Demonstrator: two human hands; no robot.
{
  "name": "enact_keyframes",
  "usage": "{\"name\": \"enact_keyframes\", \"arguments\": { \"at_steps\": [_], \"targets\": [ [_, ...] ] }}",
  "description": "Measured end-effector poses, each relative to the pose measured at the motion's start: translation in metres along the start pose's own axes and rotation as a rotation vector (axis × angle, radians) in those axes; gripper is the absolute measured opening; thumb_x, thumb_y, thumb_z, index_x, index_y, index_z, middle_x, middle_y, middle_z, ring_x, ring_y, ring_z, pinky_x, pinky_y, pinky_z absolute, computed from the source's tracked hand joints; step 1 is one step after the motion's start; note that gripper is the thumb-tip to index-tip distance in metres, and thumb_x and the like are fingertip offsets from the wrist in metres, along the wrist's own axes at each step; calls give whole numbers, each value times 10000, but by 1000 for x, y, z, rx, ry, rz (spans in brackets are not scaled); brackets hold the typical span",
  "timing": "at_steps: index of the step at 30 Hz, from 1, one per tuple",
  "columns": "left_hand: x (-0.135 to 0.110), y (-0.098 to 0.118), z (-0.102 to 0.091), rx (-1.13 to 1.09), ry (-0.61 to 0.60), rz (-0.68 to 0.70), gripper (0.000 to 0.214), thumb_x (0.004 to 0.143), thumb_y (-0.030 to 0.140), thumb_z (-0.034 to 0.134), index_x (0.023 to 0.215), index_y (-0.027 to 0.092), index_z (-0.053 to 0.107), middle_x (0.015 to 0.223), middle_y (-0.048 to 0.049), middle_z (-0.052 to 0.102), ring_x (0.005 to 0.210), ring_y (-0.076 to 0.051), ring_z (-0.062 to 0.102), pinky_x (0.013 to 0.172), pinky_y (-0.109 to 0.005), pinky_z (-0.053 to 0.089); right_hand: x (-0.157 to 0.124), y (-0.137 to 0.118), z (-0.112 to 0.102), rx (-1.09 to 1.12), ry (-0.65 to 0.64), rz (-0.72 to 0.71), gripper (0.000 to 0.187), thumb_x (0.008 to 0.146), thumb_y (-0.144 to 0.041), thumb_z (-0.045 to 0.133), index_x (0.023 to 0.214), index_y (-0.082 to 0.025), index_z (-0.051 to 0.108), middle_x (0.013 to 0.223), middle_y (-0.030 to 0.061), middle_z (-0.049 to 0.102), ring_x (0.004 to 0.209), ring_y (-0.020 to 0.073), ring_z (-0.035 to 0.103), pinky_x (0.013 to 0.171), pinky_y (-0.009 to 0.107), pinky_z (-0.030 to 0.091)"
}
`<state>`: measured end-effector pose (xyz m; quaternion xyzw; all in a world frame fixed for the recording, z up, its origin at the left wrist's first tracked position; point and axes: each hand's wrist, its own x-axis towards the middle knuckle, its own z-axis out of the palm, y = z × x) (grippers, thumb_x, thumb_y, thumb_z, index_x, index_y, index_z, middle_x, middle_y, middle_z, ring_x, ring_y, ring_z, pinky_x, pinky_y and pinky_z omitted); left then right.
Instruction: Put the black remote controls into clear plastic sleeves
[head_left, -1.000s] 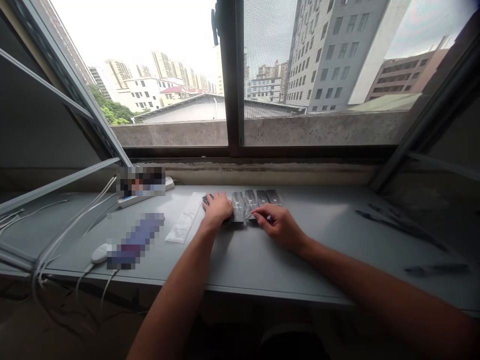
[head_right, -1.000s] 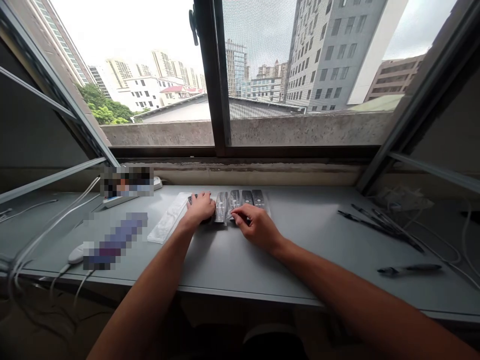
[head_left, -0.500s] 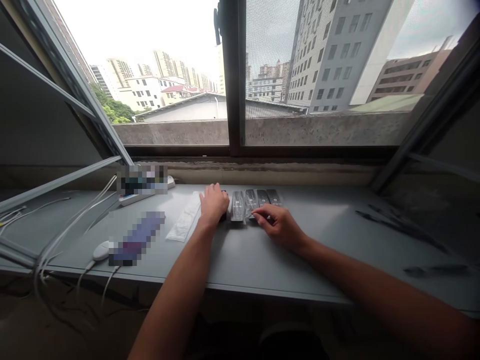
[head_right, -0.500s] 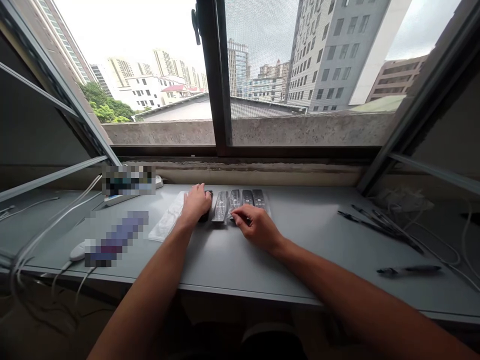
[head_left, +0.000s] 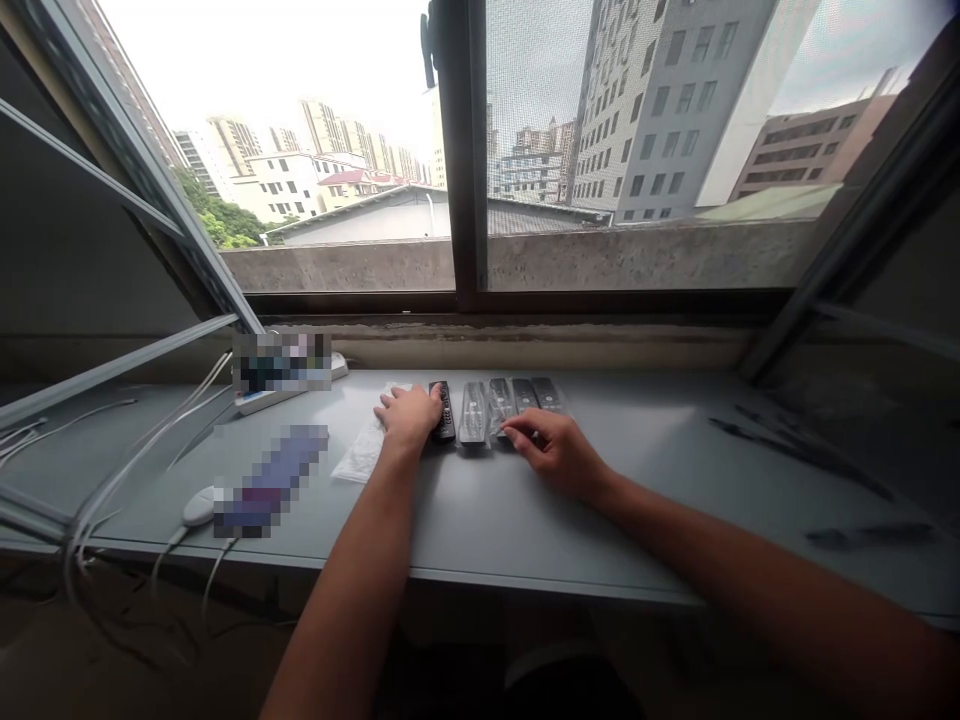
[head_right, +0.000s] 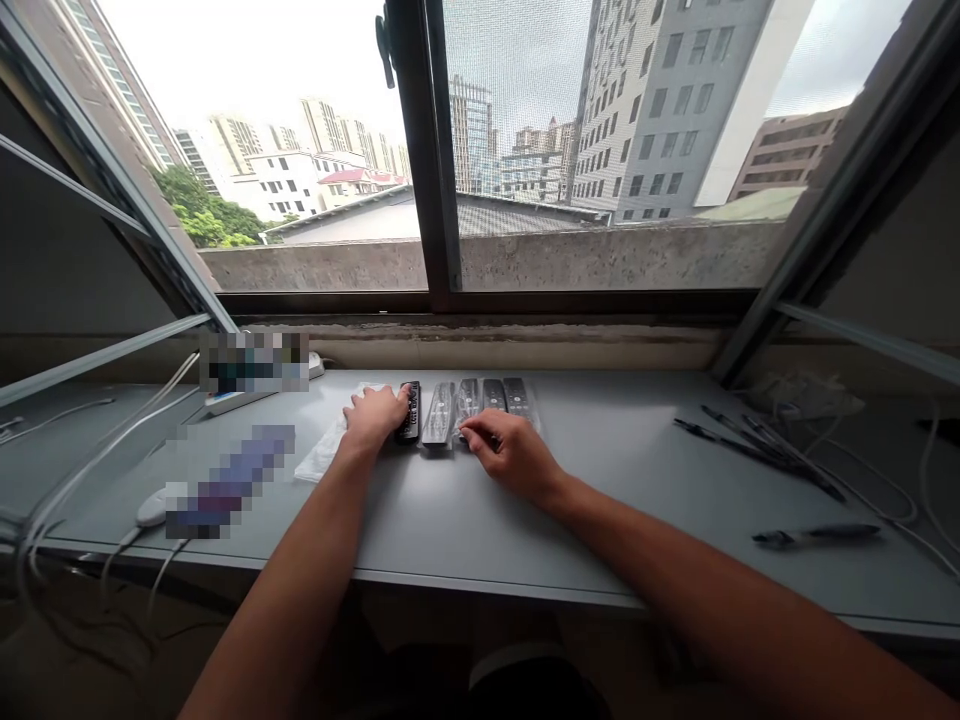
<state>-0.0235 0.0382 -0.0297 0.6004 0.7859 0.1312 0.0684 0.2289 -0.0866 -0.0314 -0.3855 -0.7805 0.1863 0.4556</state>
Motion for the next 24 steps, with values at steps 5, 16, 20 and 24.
{"name": "enact_keyframes", "arguments": {
  "at_steps": [5,16,20,24],
  "targets": [
    [-4,4,-5,20,-40,-8,849,1042,709,293,1381,81,751,1610,-375,509,1520,-587,416,1173,-724,336,0,-1,0,-7,-6,0,176,1075,-313,646,1072,-232,802,929,59,789,802,221,710,682,344,553],
    [-18,15,-24,-555,232,475,596,1014,185,561,1610,177,541,1710,-168,493,1564,-333,491,1295,-429,397,0,2,-1,2,50,46,203,1083,-340,632,1111,-234,803,939,63,765,785,211,686,653,338,536],
    [-31,36,-27,-1229,-56,627,825,1006,215,674,1740,278,303,1529,-147,672,1274,-268,737,1147,-452,557,2,6,0,-2,146,78,329,1061,-397,675,1342,-229,714,1055,89,728,885,237,697,683,352,572],
    [-45,48,-29,-1675,-463,630,956,851,288,924,1665,255,424,1265,-113,800,1104,-249,797,1137,-469,553,5,12,0,18,215,89,668,990,-491,776,1572,-247,557,1383,160,649,1213,325,674,825,421,633]
  ]
}}
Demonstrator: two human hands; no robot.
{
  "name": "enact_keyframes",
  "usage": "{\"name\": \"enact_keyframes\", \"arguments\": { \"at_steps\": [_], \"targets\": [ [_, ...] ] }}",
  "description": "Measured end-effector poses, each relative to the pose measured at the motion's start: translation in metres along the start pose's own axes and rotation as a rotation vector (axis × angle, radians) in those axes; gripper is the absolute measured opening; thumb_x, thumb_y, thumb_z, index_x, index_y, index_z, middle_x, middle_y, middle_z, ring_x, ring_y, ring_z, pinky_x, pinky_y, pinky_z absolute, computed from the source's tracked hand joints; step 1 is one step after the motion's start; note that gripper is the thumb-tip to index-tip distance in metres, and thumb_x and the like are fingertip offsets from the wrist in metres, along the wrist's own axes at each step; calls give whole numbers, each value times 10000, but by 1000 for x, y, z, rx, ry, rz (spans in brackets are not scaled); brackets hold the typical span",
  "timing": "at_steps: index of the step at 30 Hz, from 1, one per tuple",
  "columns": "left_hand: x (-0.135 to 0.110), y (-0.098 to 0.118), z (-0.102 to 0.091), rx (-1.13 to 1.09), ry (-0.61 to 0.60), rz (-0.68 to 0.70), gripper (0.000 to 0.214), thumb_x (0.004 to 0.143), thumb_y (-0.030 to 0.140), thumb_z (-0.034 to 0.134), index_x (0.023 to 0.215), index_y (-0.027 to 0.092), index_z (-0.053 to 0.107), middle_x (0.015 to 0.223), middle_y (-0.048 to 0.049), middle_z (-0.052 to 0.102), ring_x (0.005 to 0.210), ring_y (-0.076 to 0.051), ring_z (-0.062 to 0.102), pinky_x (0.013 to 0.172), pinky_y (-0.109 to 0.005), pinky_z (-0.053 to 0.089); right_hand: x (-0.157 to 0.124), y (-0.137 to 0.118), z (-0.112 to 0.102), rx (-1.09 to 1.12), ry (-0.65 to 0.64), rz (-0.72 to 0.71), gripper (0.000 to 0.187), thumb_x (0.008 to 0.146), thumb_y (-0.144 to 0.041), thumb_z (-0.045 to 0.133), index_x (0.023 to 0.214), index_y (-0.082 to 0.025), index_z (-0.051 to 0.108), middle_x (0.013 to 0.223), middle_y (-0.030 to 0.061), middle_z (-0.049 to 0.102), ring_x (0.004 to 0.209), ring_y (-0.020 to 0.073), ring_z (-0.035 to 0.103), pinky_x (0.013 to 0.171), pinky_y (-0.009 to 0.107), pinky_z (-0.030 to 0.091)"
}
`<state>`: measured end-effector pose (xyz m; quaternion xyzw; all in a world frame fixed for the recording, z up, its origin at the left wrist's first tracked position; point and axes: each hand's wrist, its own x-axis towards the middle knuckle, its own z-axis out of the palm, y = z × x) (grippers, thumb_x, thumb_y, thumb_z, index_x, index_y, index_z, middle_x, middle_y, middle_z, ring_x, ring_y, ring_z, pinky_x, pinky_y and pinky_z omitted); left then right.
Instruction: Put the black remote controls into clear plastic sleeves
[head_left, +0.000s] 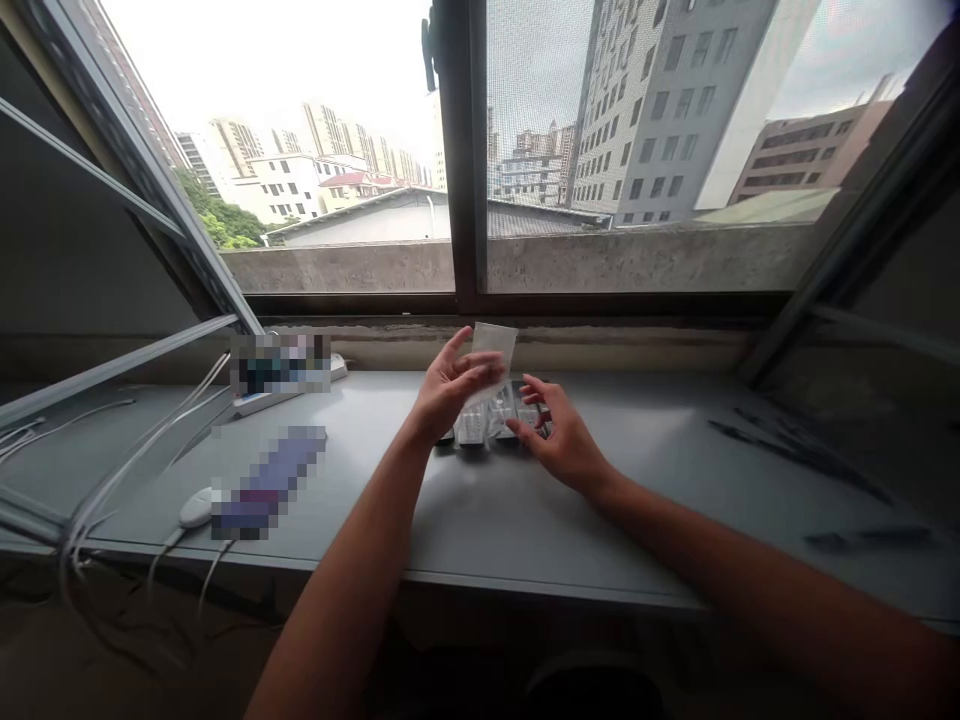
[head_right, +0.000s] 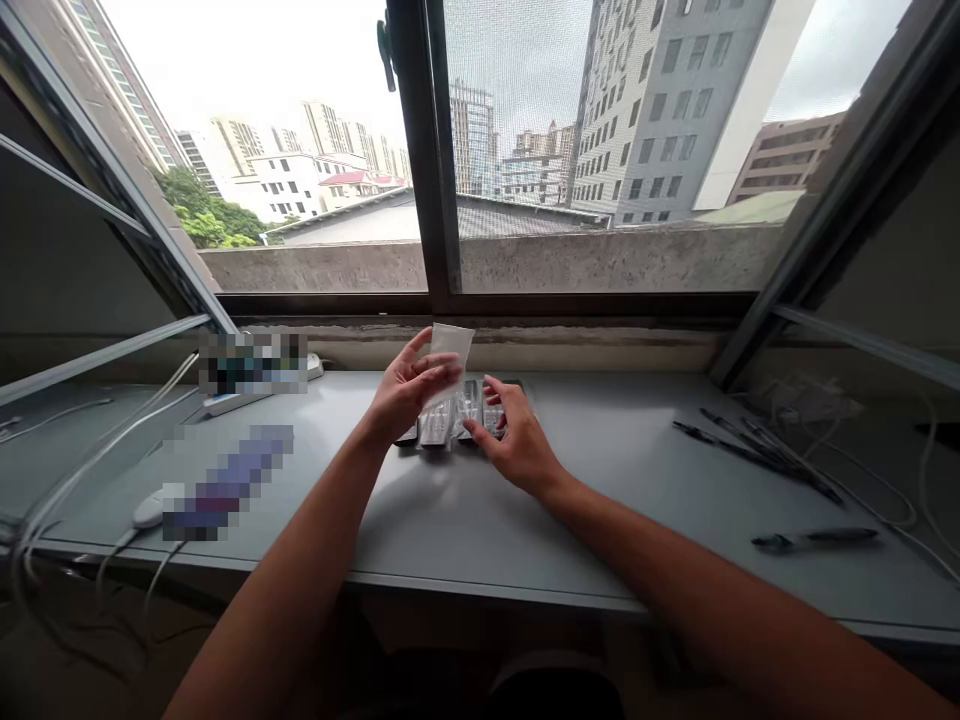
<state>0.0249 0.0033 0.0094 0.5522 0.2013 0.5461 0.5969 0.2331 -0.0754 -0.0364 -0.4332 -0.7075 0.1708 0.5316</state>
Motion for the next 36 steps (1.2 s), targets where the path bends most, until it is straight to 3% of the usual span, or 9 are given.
{"name": "enact_keyframes", "arguments": {
  "at_steps": [4,9,12,17,19,22,26,32,36],
  "targets": [
    [-2,3,7,-195,-69,-45,655,772,259,984,1354,200,691,1093,-72,818,1065,-223,787,1121,-402,548,2,3,-1,45,-93,21,501,940,-512,837,1368,-268,746,1493,147,627,1283,336,665,949,468,627],
    [0,7,4,-264,60,-35,498,776,264,981,1199,189,728,1030,-49,809,993,-185,779,1027,-311,569,2,1,0,76,-154,43,206,988,-462,785,976,-257,798,1357,106,736,1232,311,710,1044,497,587],
    [-1,8,1,-297,69,-57,523,780,265,979,1227,201,715,1021,-39,807,958,-181,785,984,-309,584,1,0,2,95,-114,59,258,974,-461,801,1116,-256,732,1416,114,726,1224,310,718,1059,503,593],
    [-8,8,11,-246,-75,-148,583,778,257,979,1297,204,718,1003,-42,801,927,-197,789,943,-322,589,-1,-1,4,147,-159,-22,707,955,-455,836,1579,-292,545,1557,127,649,1371,332,668,1163,513,547],
    [-10,8,16,-230,-121,-164,550,781,263,980,1268,192,736,988,-49,796,908,-197,782,906,-314,590,-1,-1,4,116,-167,-38,637,942,-470,850,1511,-280,634,1459,122,707,1313,335,692,1127,503,561],
    [-11,7,18,-232,-131,-139,445,790,275,976,1170,180,766,982,-52,785,917,-186,765,902,-300,583,-1,-3,3,47,-209,-59,285,952,-475,838,1143,-265,821,1080,80,795,1065,303,716,976,462,595],
    [-6,6,13,-265,-8,-101,415,771,266,977,1125,200,771,1008,-41,783,964,-179,755,927,-291,564,0,-9,-1,61,-198,-70,211,1004,-457,779,938,-263,827,923,54,755,942,266,680,896,422,567],
    [7,5,-9,-419,289,-10,233,883,191,845,1091,246,756,1096,-9,801,1052,-144,747,962,-256,550,3,-7,-6,138,-63,74,261,1028,-497,738,1051,-251,822,949,48,748,884,239,689,823,373,556],
    [9,6,-15,-480,358,-59,206,947,196,769,1147,238,750,1286,-58,786,1238,-183,724,1079,-304,548,5,-2,-6,121,43,-8,268,1077,-461,674,1180,-272,833,977,50,723,885,231,667,826,370,560]
  ]
}}
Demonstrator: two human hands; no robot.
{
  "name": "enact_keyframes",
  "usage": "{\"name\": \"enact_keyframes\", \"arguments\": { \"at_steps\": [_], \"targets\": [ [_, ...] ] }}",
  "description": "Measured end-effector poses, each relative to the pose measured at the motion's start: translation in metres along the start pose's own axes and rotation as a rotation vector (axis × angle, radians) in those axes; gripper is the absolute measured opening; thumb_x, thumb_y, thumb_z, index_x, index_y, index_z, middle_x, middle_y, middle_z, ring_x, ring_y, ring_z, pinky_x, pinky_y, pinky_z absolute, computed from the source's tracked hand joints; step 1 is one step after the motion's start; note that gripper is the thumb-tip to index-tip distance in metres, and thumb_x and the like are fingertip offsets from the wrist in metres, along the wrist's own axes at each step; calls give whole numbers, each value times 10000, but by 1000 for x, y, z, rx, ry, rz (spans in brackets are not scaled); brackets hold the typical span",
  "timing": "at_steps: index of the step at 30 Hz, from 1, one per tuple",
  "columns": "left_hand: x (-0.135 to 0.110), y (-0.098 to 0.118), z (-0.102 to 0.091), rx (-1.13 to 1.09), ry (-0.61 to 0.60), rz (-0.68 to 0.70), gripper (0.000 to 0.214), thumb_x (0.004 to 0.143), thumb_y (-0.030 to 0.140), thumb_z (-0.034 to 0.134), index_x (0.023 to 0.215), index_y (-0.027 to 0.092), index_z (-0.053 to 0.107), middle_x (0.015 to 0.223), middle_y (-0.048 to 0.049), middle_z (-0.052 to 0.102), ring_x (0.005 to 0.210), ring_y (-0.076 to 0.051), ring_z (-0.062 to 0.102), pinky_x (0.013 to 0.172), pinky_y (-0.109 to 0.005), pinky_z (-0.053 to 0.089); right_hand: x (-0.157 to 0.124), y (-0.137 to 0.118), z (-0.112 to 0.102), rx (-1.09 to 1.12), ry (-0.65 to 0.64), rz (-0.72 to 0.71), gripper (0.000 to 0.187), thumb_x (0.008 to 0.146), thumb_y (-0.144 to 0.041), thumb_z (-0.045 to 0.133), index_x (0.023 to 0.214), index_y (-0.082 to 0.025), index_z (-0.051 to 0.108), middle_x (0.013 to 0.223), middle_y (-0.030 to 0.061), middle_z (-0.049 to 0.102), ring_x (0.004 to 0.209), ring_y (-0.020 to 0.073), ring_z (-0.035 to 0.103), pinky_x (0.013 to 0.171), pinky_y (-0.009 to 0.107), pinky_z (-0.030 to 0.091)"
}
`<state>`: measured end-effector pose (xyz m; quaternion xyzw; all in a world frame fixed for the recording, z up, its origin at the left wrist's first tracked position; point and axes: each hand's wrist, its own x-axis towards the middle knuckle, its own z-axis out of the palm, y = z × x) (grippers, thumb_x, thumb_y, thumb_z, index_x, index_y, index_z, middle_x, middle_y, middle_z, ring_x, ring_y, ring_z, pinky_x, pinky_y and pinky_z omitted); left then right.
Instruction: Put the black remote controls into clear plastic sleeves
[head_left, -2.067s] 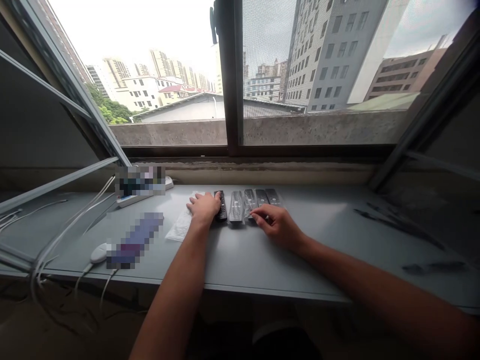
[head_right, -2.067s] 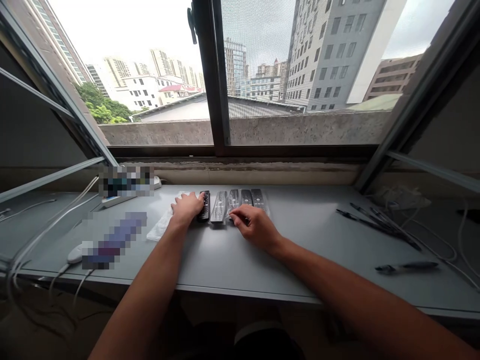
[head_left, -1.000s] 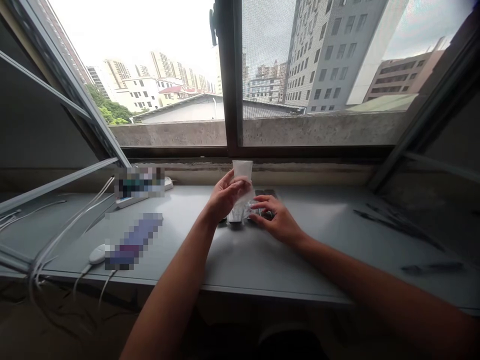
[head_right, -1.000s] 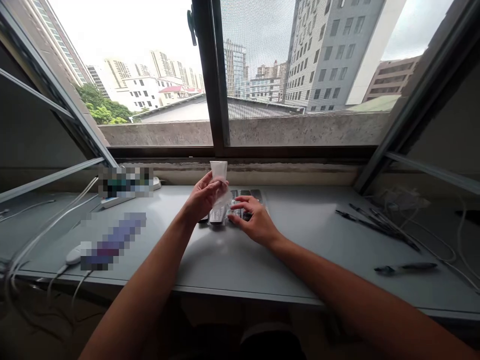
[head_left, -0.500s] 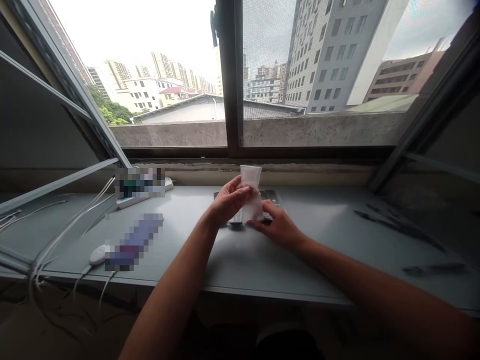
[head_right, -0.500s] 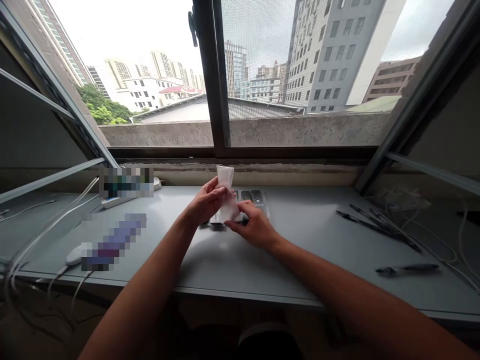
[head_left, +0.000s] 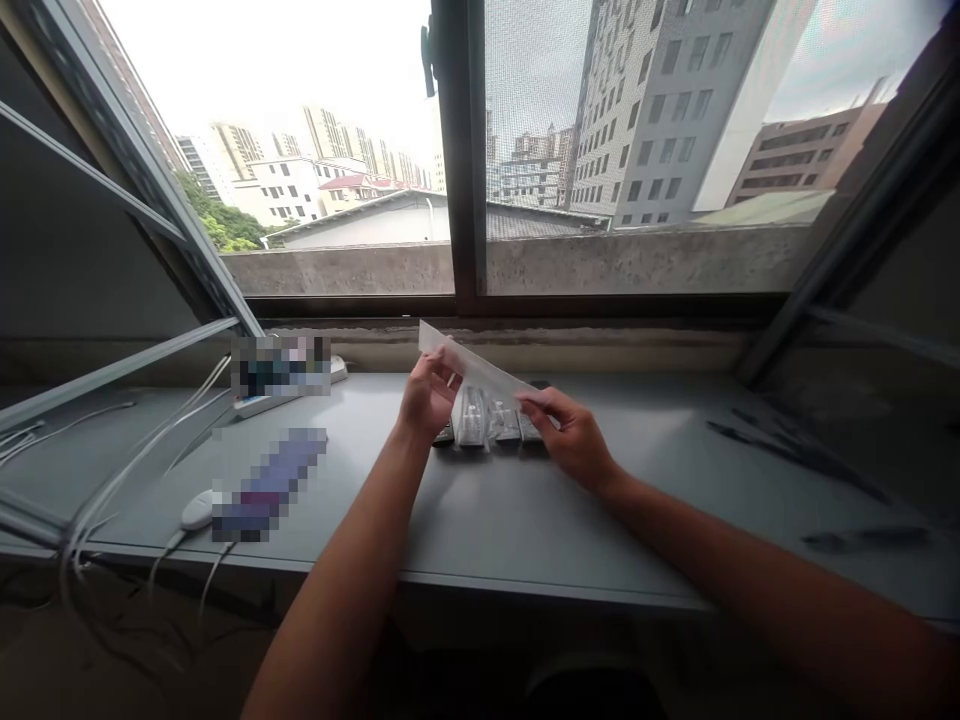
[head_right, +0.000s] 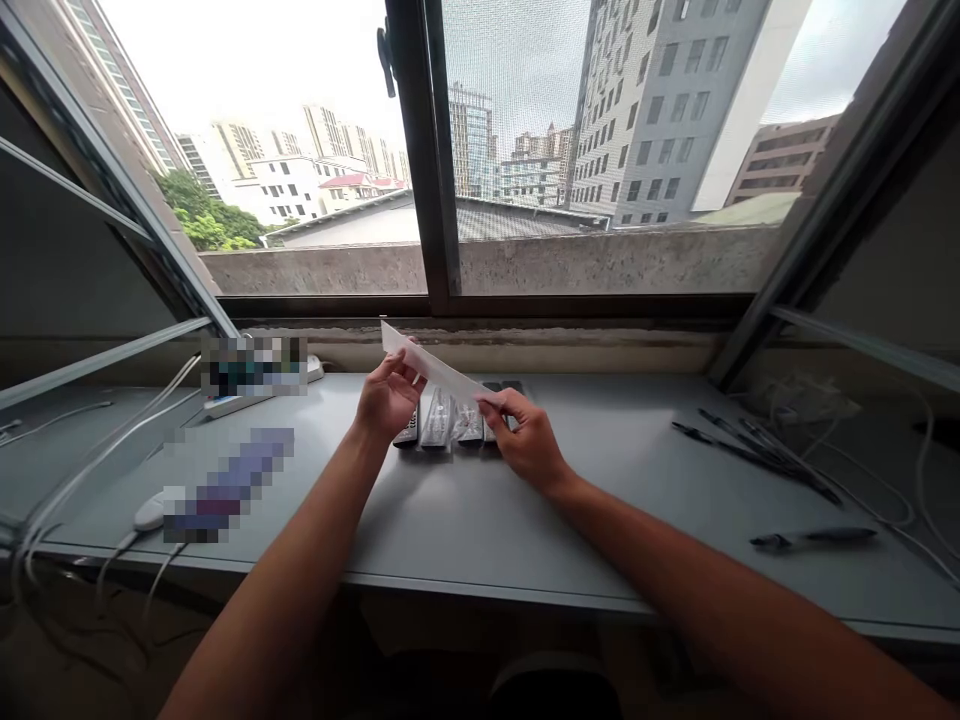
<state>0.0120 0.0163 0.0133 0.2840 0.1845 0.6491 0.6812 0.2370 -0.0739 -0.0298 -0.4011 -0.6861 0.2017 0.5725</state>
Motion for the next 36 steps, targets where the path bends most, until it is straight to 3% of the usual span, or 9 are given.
{"name": "enact_keyframes", "arguments": {
  "at_steps": [5,10,12,15,19,23,29,36],
  "targets": [
    [-12,-3,8,139,-210,-252,434,952,460,816,1306,222,736,1500,-150,695,1451,-329,625,1198,-484,511,1,3,-1,-63,23,-125,321,1102,-315,593,1344,-314,804,1208,82,717,1104,263,687,977,421,576],
    [-17,-10,5,359,-354,-470,347,963,392,792,1187,127,804,1314,-197,777,1281,-348,727,1119,-493,585,1,1,-2,-91,-5,-162,395,1084,-241,562,1387,-354,788,1303,90,686,1251,293,656,1114,493,549],
    [-15,-11,1,403,-366,-496,291,964,326,770,1160,118,821,1252,-195,798,1194,-326,756,1063,-473,625,1,0,-1,-100,-9,-151,396,1087,-248,553,1382,-365,790,1329,92,675,1276,301,648,1144,517,539],
    [-10,-11,-3,431,-309,-453,242,954,269,739,1120,123,838,1220,-185,809,1102,-291,777,962,-398,662,1,-1,1,-114,-2,-133,367,1097,-286,560,1373,-364,789,1344,94,661,1287,308,647,1155,535,543],
    [-4,-8,-3,429,-141,-315,228,961,253,735,1126,133,837,1114,-139,816,895,-195,773,773,-271,653,1,3,2,-132,55,-119,390,1097,-348,605,1472,-316,706,1424,125,617,1275,314,650,1106,526,590],
    [0,-7,-3,399,44,-211,204,973,269,759,1134,158,820,1044,-90,810,785,-131,736,762,-232,627,0,6,3,-112,57,-99,443,1087,-362,629,1524,-289,641,1491,142,586,1290,317,655,1067,512,622],
    [1,-14,-9,479,22,-245,298,807,230,953,1067,151,830,1069,-92,815,891,-142,751,844,-236,599,-2,3,5,-54,-62,-144,380,1100,-311,599,1467,-307,696,1529,109,623,1410,315,611,1095,496,620],
    [1,-14,-8,553,91,-140,413,696,346,1037,1018,176,841,1049,-85,817,881,-153,729,751,-233,550,-1,1,3,-59,-29,-143,384,1099,-324,601,1467,-316,710,1534,105,640,1409,319,622,1099,505,623]
  ]
}}
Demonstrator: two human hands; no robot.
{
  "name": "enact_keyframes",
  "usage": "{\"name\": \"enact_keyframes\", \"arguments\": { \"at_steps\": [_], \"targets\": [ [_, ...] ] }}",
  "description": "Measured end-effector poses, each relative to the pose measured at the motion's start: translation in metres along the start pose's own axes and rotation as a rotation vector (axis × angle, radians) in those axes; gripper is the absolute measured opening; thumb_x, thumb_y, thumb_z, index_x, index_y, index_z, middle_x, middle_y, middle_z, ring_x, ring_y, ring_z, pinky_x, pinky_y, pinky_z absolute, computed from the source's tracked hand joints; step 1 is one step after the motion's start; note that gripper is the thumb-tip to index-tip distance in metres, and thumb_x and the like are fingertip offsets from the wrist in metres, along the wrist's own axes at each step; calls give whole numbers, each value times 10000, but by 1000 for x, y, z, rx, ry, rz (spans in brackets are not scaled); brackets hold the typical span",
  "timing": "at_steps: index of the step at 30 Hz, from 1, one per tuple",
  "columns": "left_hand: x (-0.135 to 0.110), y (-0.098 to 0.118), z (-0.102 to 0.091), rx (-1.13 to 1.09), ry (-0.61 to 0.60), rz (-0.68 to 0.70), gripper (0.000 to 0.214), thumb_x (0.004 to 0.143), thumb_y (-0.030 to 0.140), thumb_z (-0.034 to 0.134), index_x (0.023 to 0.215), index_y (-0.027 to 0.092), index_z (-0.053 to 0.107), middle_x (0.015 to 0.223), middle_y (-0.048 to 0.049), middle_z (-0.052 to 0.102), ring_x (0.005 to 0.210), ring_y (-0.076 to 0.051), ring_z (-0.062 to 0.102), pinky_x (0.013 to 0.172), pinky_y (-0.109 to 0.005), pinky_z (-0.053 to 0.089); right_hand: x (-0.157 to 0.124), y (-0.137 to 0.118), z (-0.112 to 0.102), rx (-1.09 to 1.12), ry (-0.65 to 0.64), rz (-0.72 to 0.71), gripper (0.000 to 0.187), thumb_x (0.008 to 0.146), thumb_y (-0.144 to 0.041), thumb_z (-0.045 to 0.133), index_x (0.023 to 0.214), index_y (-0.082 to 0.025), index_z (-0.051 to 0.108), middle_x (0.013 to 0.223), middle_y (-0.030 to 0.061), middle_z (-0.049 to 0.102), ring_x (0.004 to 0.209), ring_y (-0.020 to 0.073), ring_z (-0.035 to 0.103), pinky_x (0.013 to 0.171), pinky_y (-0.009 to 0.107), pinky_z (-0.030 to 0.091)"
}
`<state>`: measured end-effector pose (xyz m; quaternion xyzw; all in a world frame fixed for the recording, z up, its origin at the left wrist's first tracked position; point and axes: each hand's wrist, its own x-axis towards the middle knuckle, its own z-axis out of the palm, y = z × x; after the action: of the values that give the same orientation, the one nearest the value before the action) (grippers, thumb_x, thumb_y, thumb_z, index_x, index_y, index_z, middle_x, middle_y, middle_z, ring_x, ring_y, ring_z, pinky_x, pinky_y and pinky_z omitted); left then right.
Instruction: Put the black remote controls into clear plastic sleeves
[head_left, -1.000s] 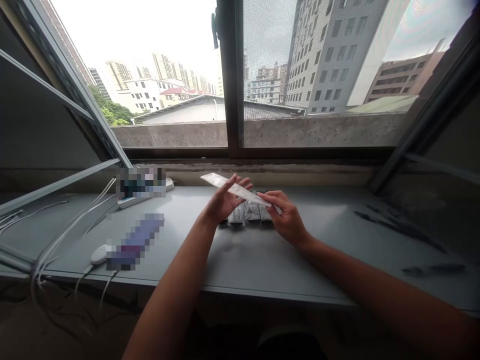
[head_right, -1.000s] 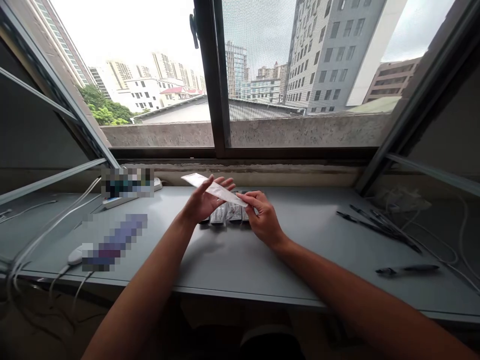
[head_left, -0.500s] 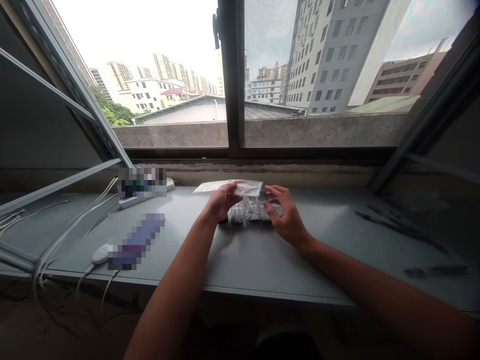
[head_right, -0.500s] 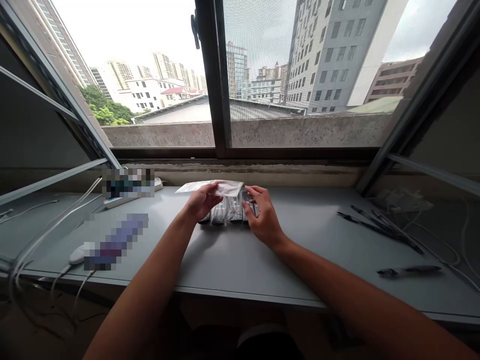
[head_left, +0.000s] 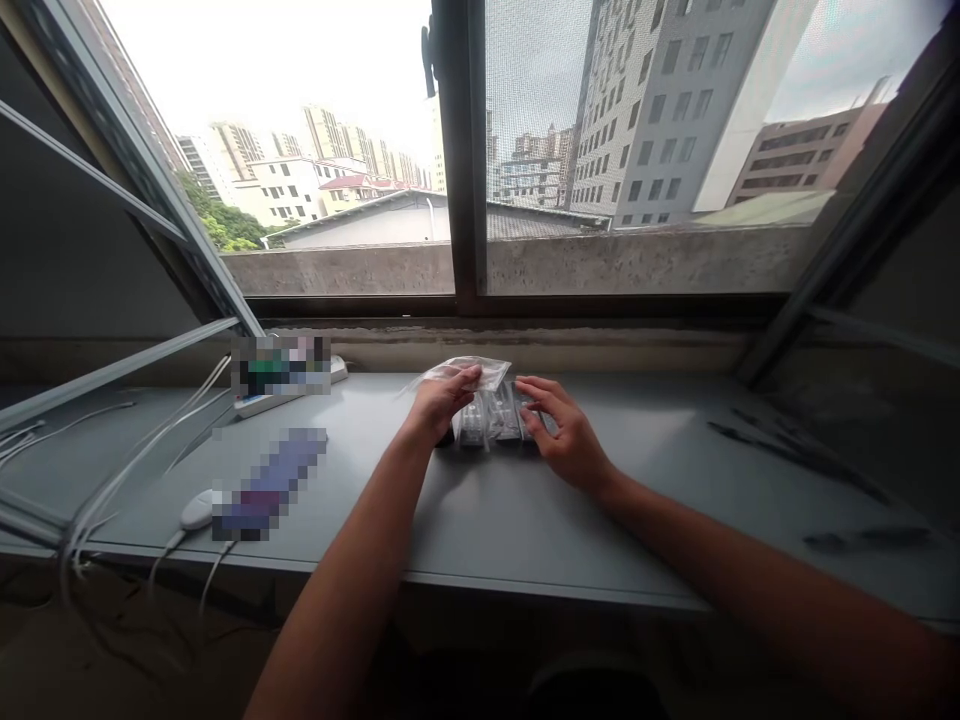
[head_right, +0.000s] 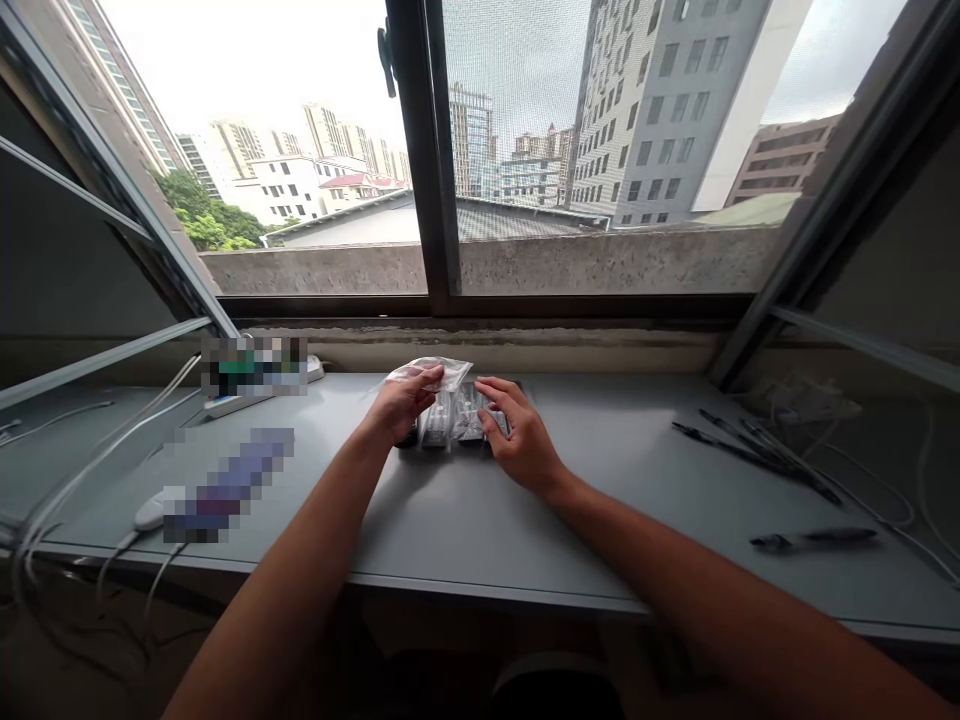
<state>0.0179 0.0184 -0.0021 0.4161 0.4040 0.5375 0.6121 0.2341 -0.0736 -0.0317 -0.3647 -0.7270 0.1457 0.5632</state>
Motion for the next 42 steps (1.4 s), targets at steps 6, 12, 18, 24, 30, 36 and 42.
{"name": "enact_keyframes", "arguments": {
  "at_steps": [6,12,18,24,30,36,42],
  "targets": [
    [-4,1,2,47,-70,-13,412,675,371,1047,963,173,829,983,-96,810,880,-188,733,781,-280,573,-1,-2,1,-36,-54,-19,401,1109,-323,581,1491,-337,703,1550,87,652,1457,319,598,1214,548,541],
    [-6,-3,1,102,-191,-23,456,673,412,1048,987,162,829,1003,-105,808,877,-194,733,816,-306,582,-3,1,2,-78,-83,2,383,1081,-350,637,1444,-295,744,1539,108,670,1462,331,611,1265,542,485],
    [-5,1,2,92,-197,-18,488,788,523,958,1095,168,822,1140,-133,816,969,-241,769,837,-325,590,-3,-1,1,-82,-130,22,267,1062,-327,659,1274,-286,817,1565,100,660,1461,335,611,1241,563,492],
    [1,3,-1,-17,-130,7,378,932,486,763,1131,167,805,1229,-145,818,1026,-251,780,816,-313,603,-2,-5,1,-36,-147,-2,311,1038,-337,699,1325,-281,803,1487,104,712,1411,338,651,1221,538,515],
    [-1,0,1,-3,-226,-19,346,940,422,715,1123,146,815,1273,-168,808,1050,-267,772,783,-311,597,-2,-10,0,-7,-240,-24,433,1022,-358,737,1447,-278,755,1482,121,713,1410,359,655,1221,551,511],
    [0,5,0,-81,-144,17,324,972,399,665,1112,147,812,1233,-155,820,980,-236,766,796,-311,599,-1,-11,-3,17,-276,-3,456,1025,-368,735,1474,-288,738,1544,110,688,1490,361,599,1277,581,453],
    [-2,6,1,-93,-124,38,293,929,319,662,1111,142,807,1227,-153,822,998,-247,760,814,-327,604,-2,-15,-5,63,-298,92,589,1026,-403,736,1592,-287,622,1573,108,668,1498,356,596,1276,564,452]
  ]
}}
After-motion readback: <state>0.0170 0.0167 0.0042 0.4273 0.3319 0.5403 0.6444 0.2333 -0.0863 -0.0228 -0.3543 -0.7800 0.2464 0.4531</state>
